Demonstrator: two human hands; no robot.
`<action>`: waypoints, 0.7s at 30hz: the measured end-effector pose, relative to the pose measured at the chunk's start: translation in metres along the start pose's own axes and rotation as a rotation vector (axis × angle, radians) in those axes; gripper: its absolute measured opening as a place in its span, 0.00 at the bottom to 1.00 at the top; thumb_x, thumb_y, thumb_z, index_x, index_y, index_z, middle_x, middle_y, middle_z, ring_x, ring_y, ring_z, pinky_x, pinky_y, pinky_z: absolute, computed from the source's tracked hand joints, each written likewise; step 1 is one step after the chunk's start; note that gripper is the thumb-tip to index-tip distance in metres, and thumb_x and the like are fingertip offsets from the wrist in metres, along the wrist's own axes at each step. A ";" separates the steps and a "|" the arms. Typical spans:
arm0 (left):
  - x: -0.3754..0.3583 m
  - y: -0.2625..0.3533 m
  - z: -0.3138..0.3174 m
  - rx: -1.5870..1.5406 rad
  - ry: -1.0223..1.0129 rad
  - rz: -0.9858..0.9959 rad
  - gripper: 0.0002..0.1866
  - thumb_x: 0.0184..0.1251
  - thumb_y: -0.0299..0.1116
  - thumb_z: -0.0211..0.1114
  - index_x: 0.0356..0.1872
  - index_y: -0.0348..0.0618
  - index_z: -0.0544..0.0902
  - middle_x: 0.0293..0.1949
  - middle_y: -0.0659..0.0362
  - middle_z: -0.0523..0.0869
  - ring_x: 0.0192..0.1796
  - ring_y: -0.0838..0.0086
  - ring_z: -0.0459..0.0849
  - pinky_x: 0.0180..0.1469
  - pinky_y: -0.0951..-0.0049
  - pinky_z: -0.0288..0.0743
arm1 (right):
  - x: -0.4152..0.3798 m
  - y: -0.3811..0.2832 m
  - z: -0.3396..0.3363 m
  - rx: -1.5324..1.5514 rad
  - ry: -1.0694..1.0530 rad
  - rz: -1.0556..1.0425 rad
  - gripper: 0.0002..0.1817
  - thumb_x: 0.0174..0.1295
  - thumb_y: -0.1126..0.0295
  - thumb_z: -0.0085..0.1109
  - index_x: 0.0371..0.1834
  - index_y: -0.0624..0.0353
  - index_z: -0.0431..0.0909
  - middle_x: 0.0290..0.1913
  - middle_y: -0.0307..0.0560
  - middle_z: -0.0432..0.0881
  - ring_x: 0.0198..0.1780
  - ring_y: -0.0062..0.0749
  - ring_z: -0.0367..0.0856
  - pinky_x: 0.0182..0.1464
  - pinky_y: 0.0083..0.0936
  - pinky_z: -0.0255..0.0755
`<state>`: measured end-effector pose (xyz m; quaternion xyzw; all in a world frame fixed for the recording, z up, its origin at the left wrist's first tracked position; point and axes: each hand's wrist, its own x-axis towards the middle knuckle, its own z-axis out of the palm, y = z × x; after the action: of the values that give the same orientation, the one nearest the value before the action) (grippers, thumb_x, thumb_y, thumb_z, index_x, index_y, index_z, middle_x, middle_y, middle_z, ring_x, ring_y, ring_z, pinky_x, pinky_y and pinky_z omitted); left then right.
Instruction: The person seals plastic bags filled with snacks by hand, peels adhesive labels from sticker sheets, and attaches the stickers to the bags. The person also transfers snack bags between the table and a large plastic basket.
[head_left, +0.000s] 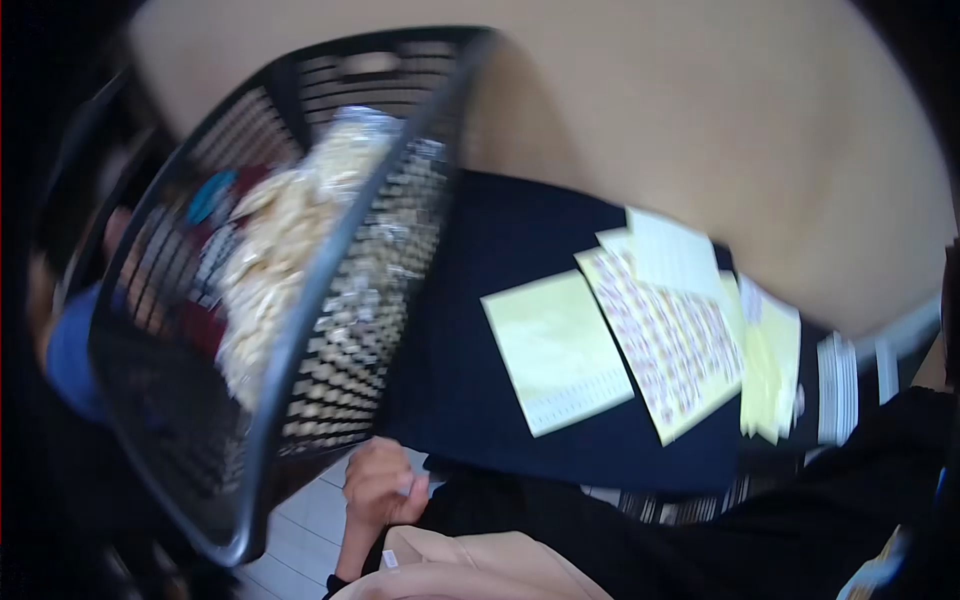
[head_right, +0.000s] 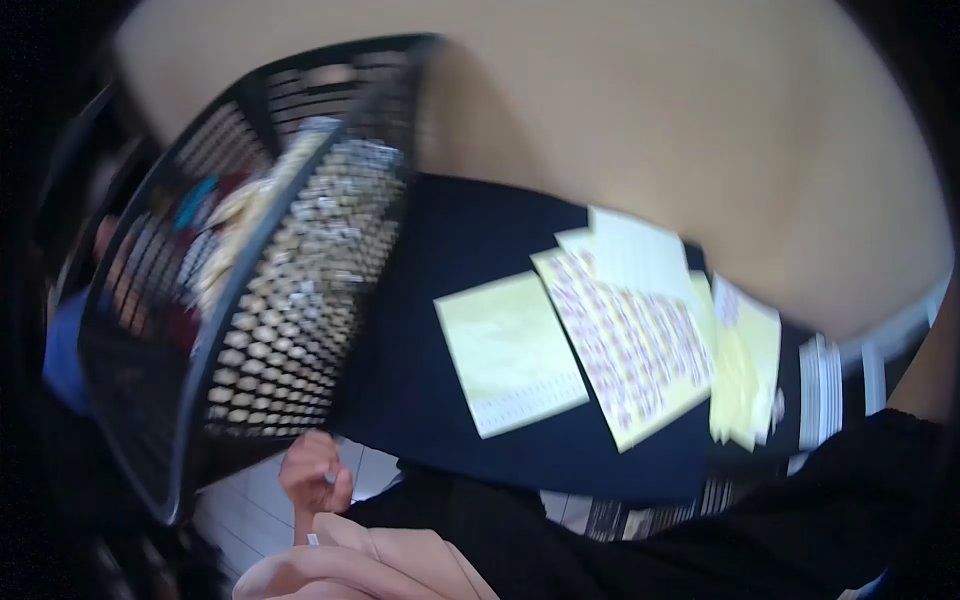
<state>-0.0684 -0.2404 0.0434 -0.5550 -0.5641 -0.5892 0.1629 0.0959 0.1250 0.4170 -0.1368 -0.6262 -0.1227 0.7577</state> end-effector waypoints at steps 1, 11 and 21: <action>-0.001 -0.013 0.014 -0.071 -0.050 0.011 0.17 0.42 0.20 0.63 0.36 0.42 0.69 0.21 0.60 0.73 0.18 0.72 0.71 0.22 0.74 0.67 | -0.003 0.009 -0.021 -0.172 -0.112 -0.039 0.22 0.49 0.59 0.57 0.47 0.51 0.66 0.42 0.46 0.70 0.47 0.32 0.68 0.47 0.30 0.62; -0.027 0.034 0.192 -0.589 -0.658 -0.081 0.16 0.46 0.18 0.60 0.38 0.38 0.70 0.20 0.57 0.74 0.19 0.73 0.71 0.25 0.76 0.64 | -0.139 0.143 -0.386 -0.776 -0.850 0.303 0.11 0.55 0.64 0.56 0.40 0.55 0.75 0.38 0.39 0.78 0.39 0.22 0.75 0.42 0.19 0.69; -0.064 0.106 0.317 -0.351 -1.172 -0.133 0.15 0.43 0.19 0.62 0.36 0.39 0.73 0.21 0.59 0.75 0.23 0.70 0.73 0.30 0.74 0.65 | -0.658 0.073 -0.667 -0.920 -0.674 1.996 0.16 0.43 0.62 0.62 0.32 0.61 0.78 0.28 0.43 0.79 0.30 0.28 0.76 0.36 0.23 0.70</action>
<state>0.1888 -0.0335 -0.0391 -0.7689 -0.4878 -0.2789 -0.3051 0.6099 -0.0376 -0.3528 -0.8616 -0.3058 0.3580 0.1897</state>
